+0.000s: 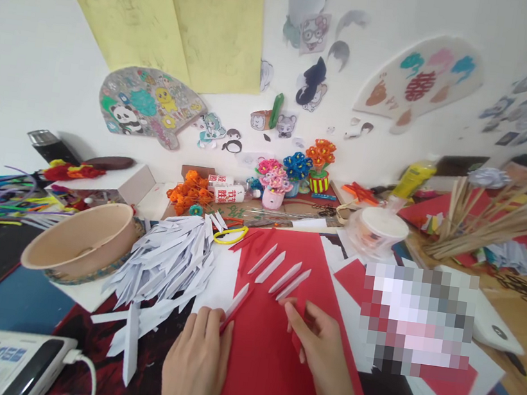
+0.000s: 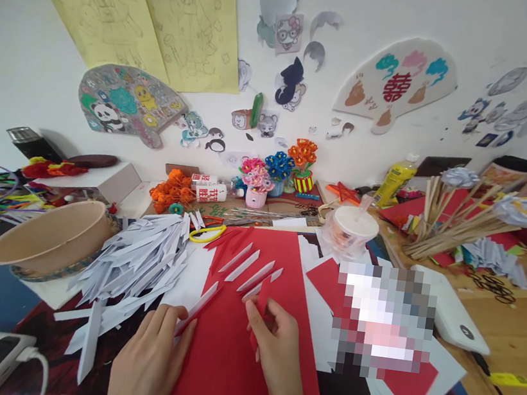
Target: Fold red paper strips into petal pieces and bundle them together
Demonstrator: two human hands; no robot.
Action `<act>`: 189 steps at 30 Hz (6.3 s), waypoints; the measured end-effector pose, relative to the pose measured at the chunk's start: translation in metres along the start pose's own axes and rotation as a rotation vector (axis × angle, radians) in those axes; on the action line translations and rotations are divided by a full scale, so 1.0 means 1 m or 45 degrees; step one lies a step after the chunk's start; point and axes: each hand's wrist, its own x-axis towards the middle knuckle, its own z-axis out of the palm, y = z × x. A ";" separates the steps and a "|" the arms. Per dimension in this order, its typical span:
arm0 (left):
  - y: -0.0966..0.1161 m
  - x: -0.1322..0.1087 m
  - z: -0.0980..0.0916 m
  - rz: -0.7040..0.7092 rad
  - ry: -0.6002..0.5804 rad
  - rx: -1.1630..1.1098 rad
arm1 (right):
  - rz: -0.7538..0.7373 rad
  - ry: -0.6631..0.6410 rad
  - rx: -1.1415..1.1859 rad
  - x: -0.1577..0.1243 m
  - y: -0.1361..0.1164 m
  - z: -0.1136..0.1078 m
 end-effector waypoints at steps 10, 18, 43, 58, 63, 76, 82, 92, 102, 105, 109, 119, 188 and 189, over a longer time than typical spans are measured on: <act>-0.055 0.019 -0.004 -0.019 0.048 0.254 | -0.007 -0.006 0.045 0.000 -0.001 0.000; -0.067 0.035 -0.006 0.016 -0.012 0.290 | -0.004 -0.136 0.097 -0.002 -0.003 0.011; -0.001 0.038 -0.051 -0.310 -0.796 -1.534 | -0.091 0.085 0.526 -0.011 -0.011 0.037; 0.001 0.030 -0.047 -0.319 -0.577 -1.286 | -0.098 0.225 0.491 -0.022 -0.010 0.044; 0.002 0.032 -0.050 -0.397 -0.666 -1.388 | -0.070 0.063 0.370 -0.019 -0.013 0.036; 0.005 0.022 -0.029 -0.396 -0.751 -1.493 | -0.013 -0.096 0.344 -0.027 -0.010 0.039; 0.007 -0.003 -0.012 0.169 0.041 -0.615 | 0.066 0.054 0.329 -0.019 -0.005 0.035; 0.002 -0.007 0.006 0.302 0.098 -0.111 | 0.070 -0.094 0.225 -0.005 0.002 0.015; 0.006 -0.006 0.010 0.178 -0.040 0.155 | 0.050 0.064 0.248 0.004 0.005 -0.004; 0.008 -0.006 0.011 0.168 -0.035 0.168 | 0.044 0.045 0.260 0.003 0.007 -0.004; 0.006 -0.003 0.001 0.138 -0.021 0.095 | 0.046 0.042 0.268 0.003 0.008 -0.004; -0.061 0.051 -0.013 -0.170 -0.013 0.396 | 0.002 -0.042 0.300 0.001 0.005 -0.004; 0.003 0.024 0.014 0.095 0.004 -0.028 | -0.072 0.101 0.148 -0.007 0.017 -0.007; 0.002 0.025 0.014 0.091 0.002 -0.024 | -0.067 0.108 0.150 -0.007 0.017 -0.007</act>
